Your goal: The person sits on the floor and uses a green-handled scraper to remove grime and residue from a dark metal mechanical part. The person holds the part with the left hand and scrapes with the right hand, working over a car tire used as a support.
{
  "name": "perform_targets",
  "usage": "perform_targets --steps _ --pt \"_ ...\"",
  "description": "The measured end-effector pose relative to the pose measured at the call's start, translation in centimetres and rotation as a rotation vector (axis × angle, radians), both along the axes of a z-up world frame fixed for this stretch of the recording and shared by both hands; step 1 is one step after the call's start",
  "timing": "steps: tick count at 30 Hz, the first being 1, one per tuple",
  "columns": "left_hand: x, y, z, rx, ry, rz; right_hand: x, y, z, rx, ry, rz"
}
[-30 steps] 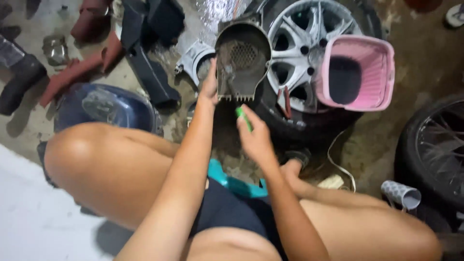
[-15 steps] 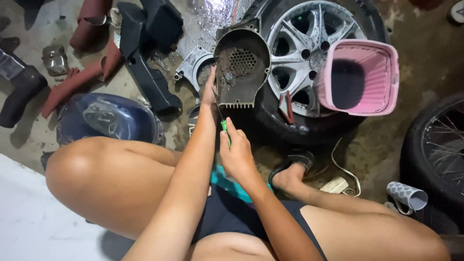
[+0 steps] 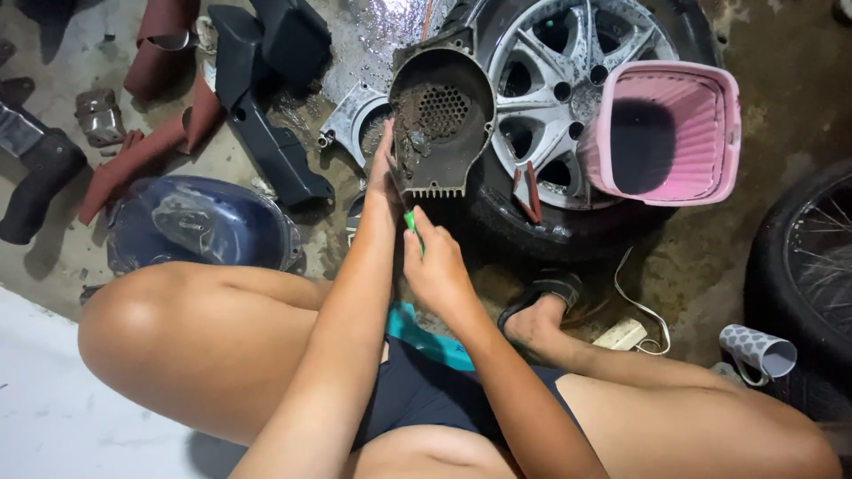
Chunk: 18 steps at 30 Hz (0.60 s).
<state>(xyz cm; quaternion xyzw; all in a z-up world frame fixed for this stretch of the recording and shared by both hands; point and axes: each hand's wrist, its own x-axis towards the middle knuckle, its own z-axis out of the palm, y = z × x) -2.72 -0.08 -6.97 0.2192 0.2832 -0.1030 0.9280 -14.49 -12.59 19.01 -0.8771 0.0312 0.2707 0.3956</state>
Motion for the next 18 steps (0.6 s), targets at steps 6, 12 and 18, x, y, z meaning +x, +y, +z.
perform_targets --steps 6,12,18 --pt "0.9 -1.6 -0.2 -0.056 -0.033 0.028 1.1 -0.4 0.4 -0.003 0.027 -0.025" --pt "-0.3 -0.9 5.3 -0.026 -0.001 0.004 1.1 -0.3 2.1 0.023 0.071 -0.015" --pt "0.6 -1.8 1.9 -0.048 -0.028 0.024 2.1 -0.4 0.7 0.047 0.049 -0.029"
